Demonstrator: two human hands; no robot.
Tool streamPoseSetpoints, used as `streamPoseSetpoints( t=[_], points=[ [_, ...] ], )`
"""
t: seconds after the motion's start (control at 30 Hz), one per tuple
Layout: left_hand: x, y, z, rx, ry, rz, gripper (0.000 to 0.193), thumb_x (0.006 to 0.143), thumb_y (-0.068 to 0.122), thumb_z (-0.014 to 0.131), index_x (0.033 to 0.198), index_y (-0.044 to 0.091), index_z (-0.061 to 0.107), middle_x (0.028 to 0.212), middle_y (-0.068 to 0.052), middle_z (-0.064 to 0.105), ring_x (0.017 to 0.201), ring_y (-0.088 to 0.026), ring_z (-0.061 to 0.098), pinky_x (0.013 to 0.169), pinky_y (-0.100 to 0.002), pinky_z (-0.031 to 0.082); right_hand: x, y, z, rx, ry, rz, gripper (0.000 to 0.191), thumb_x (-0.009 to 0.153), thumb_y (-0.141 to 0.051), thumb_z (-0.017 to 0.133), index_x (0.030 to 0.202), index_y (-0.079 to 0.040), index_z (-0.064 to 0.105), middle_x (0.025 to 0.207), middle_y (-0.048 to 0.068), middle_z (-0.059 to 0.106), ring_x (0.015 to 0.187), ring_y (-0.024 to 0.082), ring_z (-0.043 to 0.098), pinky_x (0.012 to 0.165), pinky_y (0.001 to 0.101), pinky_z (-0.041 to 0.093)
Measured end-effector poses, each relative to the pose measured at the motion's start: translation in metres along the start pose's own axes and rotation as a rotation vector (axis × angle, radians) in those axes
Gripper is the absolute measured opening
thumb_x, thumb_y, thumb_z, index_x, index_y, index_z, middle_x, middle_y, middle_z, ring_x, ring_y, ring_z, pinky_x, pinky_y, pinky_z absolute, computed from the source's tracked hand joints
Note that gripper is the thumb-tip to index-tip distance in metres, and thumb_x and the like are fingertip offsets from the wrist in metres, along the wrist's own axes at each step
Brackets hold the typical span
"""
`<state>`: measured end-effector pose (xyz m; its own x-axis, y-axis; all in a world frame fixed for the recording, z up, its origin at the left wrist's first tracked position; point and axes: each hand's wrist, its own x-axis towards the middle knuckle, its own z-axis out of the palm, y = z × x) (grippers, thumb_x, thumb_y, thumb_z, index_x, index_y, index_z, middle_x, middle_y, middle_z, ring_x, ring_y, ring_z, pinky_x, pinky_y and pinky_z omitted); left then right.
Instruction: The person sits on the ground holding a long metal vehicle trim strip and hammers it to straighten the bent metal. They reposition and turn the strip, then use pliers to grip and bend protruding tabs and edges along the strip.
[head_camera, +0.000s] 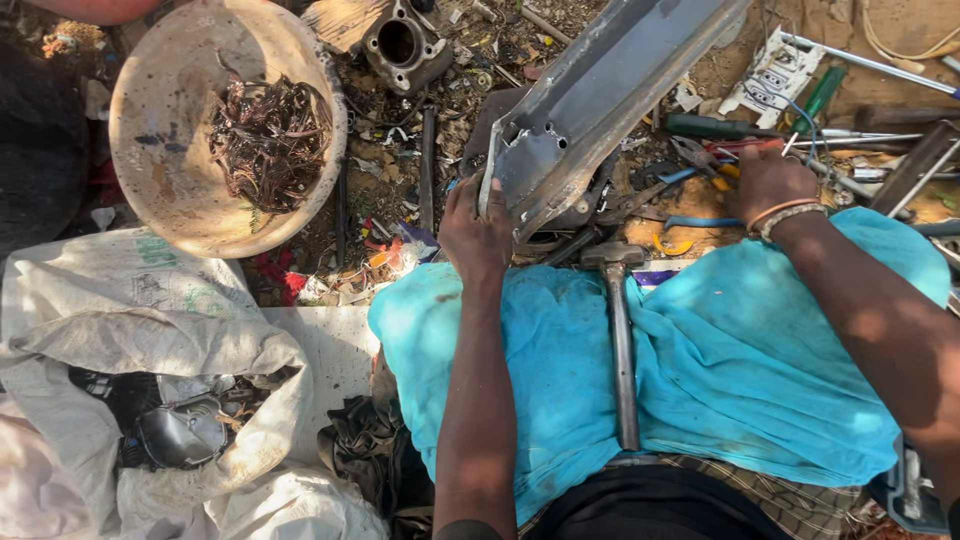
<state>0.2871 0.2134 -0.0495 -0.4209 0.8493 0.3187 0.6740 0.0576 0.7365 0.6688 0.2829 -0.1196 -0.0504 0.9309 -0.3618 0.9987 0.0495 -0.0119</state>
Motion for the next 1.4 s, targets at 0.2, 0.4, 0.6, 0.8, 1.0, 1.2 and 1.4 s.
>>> streamPoseSetpoints(
  t=[0.2, 0.4, 0.6, 0.8, 1.0, 1.2, 1.4],
  points=[
    [0.003, -0.003, 0.001, -0.033, -0.033, -0.103, 0.03, 0.099, 0.028, 0.07, 0.118, 0.006, 0.074, 0.111, -0.016, 0.075, 0.1, -0.031, 0.074, 0.088, -0.04, 0.059, -0.004, 0.003, 0.032, -0.106, 0.119, -0.051, 0.032, 0.096, -0.02, 0.06, 0.125, -0.007, 0.065, 0.126, 0.025, 0.066, 0.093, 0.044, 0.073, 0.077, 0.0574, 0.058],
    [0.004, 0.003, -0.006, -0.09, -0.088, -0.188, 0.031, 0.099, 0.03, 0.068, 0.119, 0.007, 0.074, 0.11, -0.013, 0.076, 0.097, -0.025, 0.076, 0.086, -0.037, 0.06, -0.015, 0.009, 0.031, -0.091, 0.259, -0.106, 0.029, 0.097, -0.02, 0.061, 0.116, 0.001, 0.066, 0.111, 0.026, 0.067, 0.088, 0.042, 0.072, 0.072, 0.0547, 0.057],
    [0.006, 0.0, -0.006, -0.024, -0.09, -0.165, 0.032, 0.097, 0.031, 0.067, 0.119, 0.009, 0.075, 0.11, -0.012, 0.076, 0.097, -0.027, 0.075, 0.087, -0.038, 0.059, -0.056, -0.003, -0.052, 0.192, 0.363, -0.242, 0.031, 0.088, -0.016, 0.075, 0.113, -0.001, 0.065, 0.103, 0.021, 0.067, 0.093, 0.036, 0.069, 0.085, 0.0463, 0.057],
    [0.008, -0.005, -0.005, -0.028, -0.124, -0.193, 0.034, 0.099, 0.035, 0.066, 0.117, 0.008, 0.075, 0.11, -0.014, 0.076, 0.098, -0.029, 0.075, 0.089, -0.039, 0.058, -0.114, -0.058, -0.109, 1.217, 0.215, -0.329, 0.048, 0.102, -0.023, 0.065, 0.142, -0.006, 0.044, 0.118, 0.015, 0.063, 0.093, 0.019, 0.063, 0.069, 0.0307, 0.057],
    [0.015, -0.004, -0.012, -0.157, -0.237, -0.29, 0.046, 0.097, 0.043, 0.065, 0.123, 0.006, 0.072, 0.111, -0.015, 0.075, 0.1, -0.03, 0.074, 0.091, -0.04, 0.056, -0.147, -0.105, -0.062, 1.718, -0.467, -0.077, 0.064, 0.092, -0.028, 0.063, 0.15, -0.012, 0.041, 0.134, 0.015, 0.068, 0.117, 0.018, 0.069, 0.063, 0.029, 0.058],
    [0.021, -0.002, -0.019, -0.141, -0.266, -0.282, 0.049, 0.096, 0.045, 0.062, 0.124, 0.006, 0.074, 0.106, -0.015, 0.074, 0.099, -0.031, 0.072, 0.09, -0.042, 0.055, -0.146, -0.111, -0.022, 1.374, -0.656, 0.074, 0.059, 0.095, -0.033, 0.057, 0.148, -0.013, 0.044, 0.122, 0.009, 0.069, 0.109, 0.019, 0.072, 0.068, 0.0344, 0.064],
    [0.024, -0.004, -0.02, -0.137, -0.329, -0.344, 0.053, 0.096, 0.05, 0.06, 0.125, 0.007, 0.072, 0.105, -0.012, 0.074, 0.097, -0.029, 0.074, 0.088, -0.043, 0.055, -0.13, -0.099, -0.028, 1.023, -0.618, 0.046, 0.058, 0.096, -0.04, 0.055, 0.148, -0.016, 0.046, 0.116, 0.01, 0.069, 0.097, 0.018, 0.074, 0.059, 0.0354, 0.06]
  ],
)
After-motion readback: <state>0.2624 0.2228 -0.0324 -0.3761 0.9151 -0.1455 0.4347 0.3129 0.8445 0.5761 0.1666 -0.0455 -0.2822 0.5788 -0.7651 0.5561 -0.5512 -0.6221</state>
